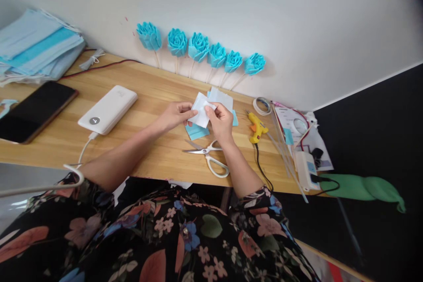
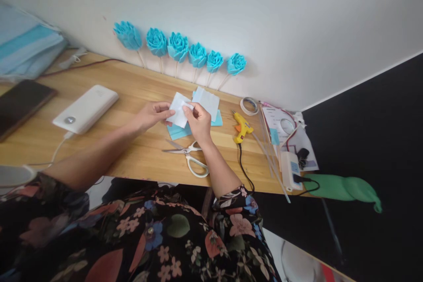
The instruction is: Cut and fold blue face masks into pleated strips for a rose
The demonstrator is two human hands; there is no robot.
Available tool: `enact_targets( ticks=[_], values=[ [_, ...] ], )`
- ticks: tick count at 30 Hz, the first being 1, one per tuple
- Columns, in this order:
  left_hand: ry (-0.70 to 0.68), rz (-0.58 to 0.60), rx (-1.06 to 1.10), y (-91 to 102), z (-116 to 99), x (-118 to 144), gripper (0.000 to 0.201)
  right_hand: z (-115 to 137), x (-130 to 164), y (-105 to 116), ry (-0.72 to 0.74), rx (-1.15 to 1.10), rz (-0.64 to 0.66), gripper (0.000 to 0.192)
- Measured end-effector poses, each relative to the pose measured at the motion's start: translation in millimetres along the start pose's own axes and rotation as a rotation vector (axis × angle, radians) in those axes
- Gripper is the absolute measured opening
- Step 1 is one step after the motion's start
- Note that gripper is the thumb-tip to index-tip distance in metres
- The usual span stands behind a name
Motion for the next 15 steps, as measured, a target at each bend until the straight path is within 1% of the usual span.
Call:
enact_targets(
  ticks=[3, 5, 7, 9, 12, 14, 15],
  values=[
    [-0.023, -0.025, -0.008, 2.6, 2, 0, 0.036, 3, -1, 1, 0.016, 0.017, -0.003, 0.027],
    [-0.022, -0.047, -0.019, 4.1, 2, 0, 0.034, 8, -2, 5, 0.064, 0.038, -0.018, 0.026],
    [-0.007, -0.061, -0.02, 4.3, 1, 0, 0.032, 13, -4, 9, 0.124, 0.065, -0.027, 0.033],
    [0.006, -0.065, -0.019, 2.9, 0, 1, 0.029, 15, -7, 12, 0.154, 0.088, 0.001, 0.046],
    [0.01, -0.052, -0.036, -0.6, -1, 2, 0.026, 13, -9, 11, 0.125, 0.092, 0.084, 0.056],
    [0.005, -0.04, -0.06, -2.1, -1, 2, 0.025, 11, -9, 8, 0.086, 0.084, 0.13, 0.052],
    [0.0, -0.037, -0.075, -2.3, -1, 1, 0.026, 10, -9, 6, 0.067, 0.083, 0.14, 0.047]
  ],
)
Point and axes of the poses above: each hand's wrist, its own x-axis away from the middle knuckle, its own y-axis out of the back of the hand, z = x × y, the point moved 5 cm from there along -x, towards the middle knuckle, and after that the axes turned 1 degree about z, right-handed, at the moved point
